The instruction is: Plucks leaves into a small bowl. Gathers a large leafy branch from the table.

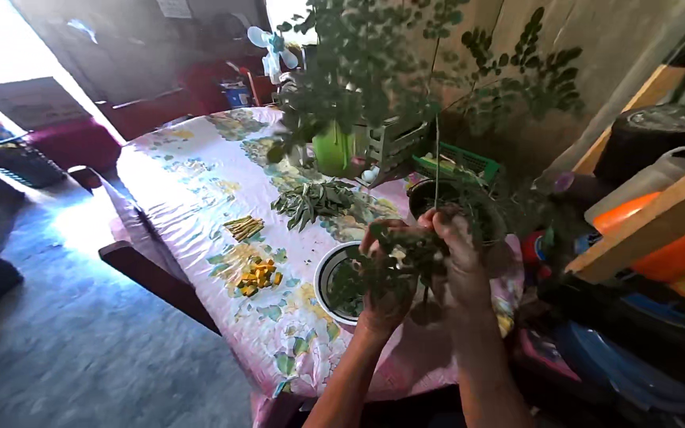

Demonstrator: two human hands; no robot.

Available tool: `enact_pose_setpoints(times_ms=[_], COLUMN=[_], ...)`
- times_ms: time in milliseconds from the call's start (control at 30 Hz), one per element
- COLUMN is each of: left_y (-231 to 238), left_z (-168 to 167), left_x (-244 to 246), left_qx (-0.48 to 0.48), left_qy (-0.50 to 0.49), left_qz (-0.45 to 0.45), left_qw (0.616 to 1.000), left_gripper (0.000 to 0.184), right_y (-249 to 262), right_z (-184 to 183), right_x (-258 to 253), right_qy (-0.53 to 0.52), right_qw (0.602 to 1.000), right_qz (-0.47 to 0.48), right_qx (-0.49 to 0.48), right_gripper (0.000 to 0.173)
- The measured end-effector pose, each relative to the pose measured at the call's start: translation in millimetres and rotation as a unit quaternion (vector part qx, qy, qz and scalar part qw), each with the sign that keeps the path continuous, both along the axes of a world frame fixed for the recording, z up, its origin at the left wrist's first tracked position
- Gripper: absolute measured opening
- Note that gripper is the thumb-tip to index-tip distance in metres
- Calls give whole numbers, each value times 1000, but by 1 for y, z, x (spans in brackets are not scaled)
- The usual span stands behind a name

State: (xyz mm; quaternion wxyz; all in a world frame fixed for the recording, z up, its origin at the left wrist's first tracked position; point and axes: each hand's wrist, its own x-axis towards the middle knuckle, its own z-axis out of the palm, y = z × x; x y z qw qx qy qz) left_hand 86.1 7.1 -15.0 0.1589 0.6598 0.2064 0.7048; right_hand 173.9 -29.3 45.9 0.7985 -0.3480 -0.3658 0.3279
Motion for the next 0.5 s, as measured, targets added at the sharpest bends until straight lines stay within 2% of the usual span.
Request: enact_pose_setpoints(times_ms=[67, 100, 200, 333, 433, 500], left_y=[13, 17, 26, 16, 5, 2], left_z=[13, 21, 22, -2, -16, -20], left_x=[-12, -21, -45, -68, -84, -91], left_qx=[-71, -106, -171, -213, -235, -253], left_qy=[-81, -102, -108, -89, -55, -47], left_qz=[-115, -137, -92, -33, 20, 34], left_qw=[988, 980, 975, 972, 970, 966], left_gripper=[29, 28, 21, 23, 28, 30], right_y=[19, 30, 80, 189, 265, 311], right_z=[7, 11, 25, 56, 79, 92], right_x=[7, 10, 20, 25, 23, 26], right_qy=[-3, -24, -96, -127, -147, -200], right_qw=[999, 997, 988, 987, 979, 963], right_qz=[43, 53, 48, 13, -13, -36], right_qx=[-22, -46, -114, -100, -138, -179], right_gripper=[15, 17, 20, 21, 27, 27])
